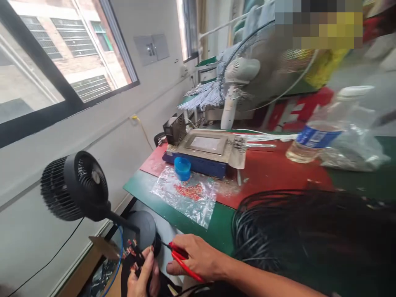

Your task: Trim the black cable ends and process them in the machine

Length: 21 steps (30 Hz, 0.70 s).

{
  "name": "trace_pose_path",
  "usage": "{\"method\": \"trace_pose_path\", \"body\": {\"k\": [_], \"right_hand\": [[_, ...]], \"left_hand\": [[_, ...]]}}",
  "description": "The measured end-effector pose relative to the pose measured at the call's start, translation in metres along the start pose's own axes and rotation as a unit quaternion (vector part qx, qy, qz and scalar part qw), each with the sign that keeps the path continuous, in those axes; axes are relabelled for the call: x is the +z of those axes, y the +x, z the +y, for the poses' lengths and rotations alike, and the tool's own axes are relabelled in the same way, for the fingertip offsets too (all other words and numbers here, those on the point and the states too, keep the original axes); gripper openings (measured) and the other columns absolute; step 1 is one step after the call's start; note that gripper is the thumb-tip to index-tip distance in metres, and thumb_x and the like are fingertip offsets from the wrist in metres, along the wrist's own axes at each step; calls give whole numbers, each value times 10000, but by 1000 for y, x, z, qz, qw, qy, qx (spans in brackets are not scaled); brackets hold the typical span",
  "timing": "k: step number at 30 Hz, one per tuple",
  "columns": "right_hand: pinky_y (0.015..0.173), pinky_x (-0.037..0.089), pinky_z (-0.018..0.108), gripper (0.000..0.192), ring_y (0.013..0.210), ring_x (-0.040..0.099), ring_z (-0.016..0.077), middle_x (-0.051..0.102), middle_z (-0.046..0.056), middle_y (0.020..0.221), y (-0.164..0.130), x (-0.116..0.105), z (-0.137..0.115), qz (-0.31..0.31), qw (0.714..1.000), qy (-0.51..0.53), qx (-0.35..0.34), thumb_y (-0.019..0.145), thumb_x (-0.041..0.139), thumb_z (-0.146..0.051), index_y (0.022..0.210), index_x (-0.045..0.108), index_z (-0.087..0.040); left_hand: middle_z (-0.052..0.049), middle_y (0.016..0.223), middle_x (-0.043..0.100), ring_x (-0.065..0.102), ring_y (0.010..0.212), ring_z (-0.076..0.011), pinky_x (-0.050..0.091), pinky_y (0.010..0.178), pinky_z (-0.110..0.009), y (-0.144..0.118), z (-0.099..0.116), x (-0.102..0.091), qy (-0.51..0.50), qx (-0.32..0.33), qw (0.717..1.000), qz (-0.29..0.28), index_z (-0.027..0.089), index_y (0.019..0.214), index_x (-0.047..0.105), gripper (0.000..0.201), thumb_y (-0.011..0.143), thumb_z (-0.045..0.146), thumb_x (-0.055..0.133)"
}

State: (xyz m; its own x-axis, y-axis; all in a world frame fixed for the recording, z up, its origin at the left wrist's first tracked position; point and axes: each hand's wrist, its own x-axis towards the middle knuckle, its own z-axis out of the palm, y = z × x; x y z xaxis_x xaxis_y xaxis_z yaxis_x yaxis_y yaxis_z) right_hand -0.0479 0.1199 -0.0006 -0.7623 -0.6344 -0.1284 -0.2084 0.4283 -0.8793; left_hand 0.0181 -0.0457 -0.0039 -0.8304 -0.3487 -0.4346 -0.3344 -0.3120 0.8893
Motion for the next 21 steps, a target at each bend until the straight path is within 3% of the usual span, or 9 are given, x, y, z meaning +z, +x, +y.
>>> {"method": "trace_pose_path", "body": {"k": [6, 16, 21], "right_hand": [[468, 186, 204, 417, 506, 317, 68, 390, -46, 551, -6, 7, 1, -10, 998, -67, -9, 712, 537, -552, 575, 497, -160], [447, 163, 204, 442, 450, 214, 58, 233, -58, 451, -6, 7, -3, -3, 999, -52, 9, 693, 572, -538, 488, 483, -157], [447, 168, 217, 428, 455, 186, 72, 317, -51, 432, -7, 6, -1, 13, 997, -79, -1, 708, 560, -533, 484, 522, -170]], "left_hand": [[37, 474, 593, 347, 300, -4, 209, 327, -144, 3, 1, 11, -44, -9, 997, 66, 138, 860, 578, 457, 493, 368, 722], [1, 490, 624, 361, 333, -16, 199, 359, -182, 4, -6, 11, 31, 23, 993, 108, 148, 780, 623, 421, 454, 389, 737], [3, 465, 603, 367, 344, -30, 200, 385, -197, 5, -7, 12, 64, 21, 992, 104, 141, 787, 632, 449, 448, 419, 729]]}}
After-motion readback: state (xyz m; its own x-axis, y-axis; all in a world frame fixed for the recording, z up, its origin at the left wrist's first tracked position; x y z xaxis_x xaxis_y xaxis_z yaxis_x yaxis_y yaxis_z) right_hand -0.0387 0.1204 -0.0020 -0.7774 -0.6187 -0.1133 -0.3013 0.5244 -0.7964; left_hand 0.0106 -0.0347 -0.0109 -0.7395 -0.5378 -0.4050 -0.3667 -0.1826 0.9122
